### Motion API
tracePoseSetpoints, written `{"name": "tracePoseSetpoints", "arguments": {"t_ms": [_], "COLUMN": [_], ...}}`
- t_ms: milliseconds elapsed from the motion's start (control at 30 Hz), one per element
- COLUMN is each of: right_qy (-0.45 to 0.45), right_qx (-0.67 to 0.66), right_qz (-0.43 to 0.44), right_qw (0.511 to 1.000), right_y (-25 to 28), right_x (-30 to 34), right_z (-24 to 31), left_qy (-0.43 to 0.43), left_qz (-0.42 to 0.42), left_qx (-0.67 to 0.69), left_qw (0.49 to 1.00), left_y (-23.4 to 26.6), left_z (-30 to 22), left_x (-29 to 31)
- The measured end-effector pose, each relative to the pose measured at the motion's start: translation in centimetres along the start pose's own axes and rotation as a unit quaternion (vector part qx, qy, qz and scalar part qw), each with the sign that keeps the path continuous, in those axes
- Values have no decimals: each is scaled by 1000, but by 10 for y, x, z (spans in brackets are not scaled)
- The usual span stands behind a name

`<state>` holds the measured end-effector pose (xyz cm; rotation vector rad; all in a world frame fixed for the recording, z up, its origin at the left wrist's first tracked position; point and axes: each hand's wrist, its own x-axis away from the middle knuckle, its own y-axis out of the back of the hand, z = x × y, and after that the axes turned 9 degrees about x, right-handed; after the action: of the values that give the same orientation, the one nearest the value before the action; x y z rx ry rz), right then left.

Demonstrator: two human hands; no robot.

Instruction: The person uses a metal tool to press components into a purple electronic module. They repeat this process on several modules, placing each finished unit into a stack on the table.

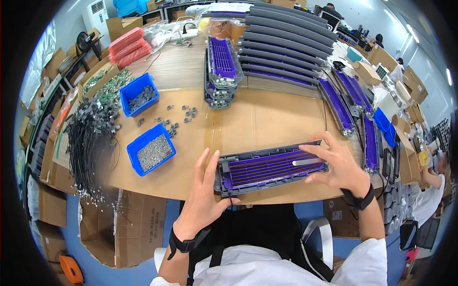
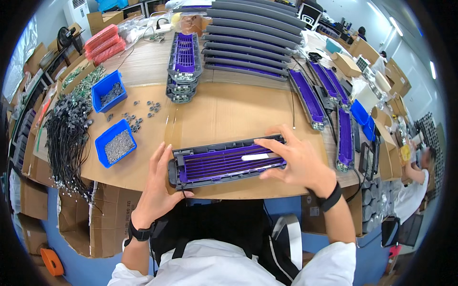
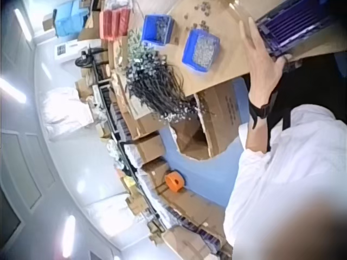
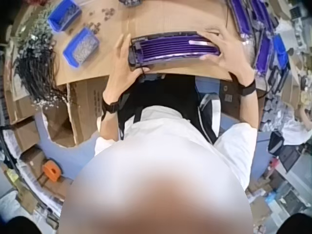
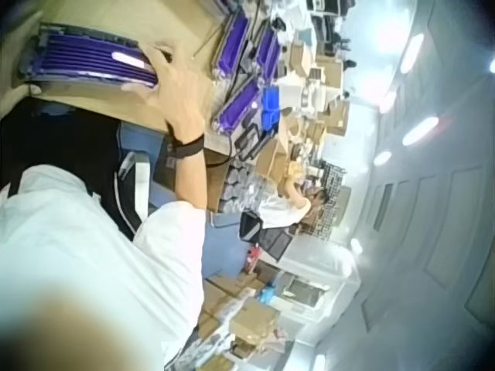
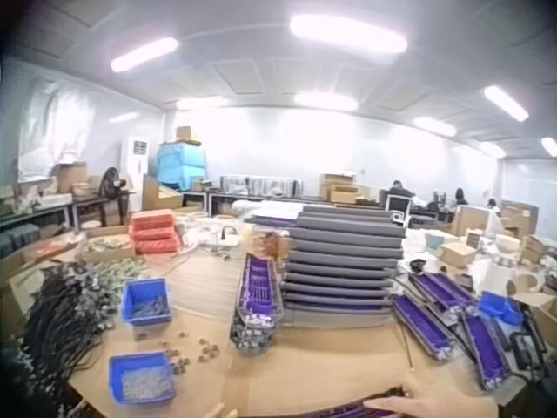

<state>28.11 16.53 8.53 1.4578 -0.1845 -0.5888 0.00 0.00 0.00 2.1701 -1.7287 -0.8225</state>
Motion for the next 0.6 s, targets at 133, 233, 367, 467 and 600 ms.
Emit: {"name": "tracePoseSetpoints", "arguments": {"t_ms": [133,233,367,467,600], "right_qy": [-15,-33,-69,-83,-111], "right_qx": [-122,-184,-200,-226,-234], "right_qz": [-84,-79,-75,-71,-64], "right_qw": [989,979,974,968,964], "right_y": [-30,-62,-95,-96,-93], "right_x": [-18,-22,-23,-23,-25], "right_z": [75,117,129,135,148], "left_qy": [-2,-21,-14,9,-11], "left_qz": [3,11,24,62,65], "left_qx": [7,30,63,87,80], "left_qw": [1000,999,998,994,995], "left_y": [3,-3,6,17,20], "left_z": [-3,-3,-2,3,12], "left_x": [2,-3,2,2,-1]}}
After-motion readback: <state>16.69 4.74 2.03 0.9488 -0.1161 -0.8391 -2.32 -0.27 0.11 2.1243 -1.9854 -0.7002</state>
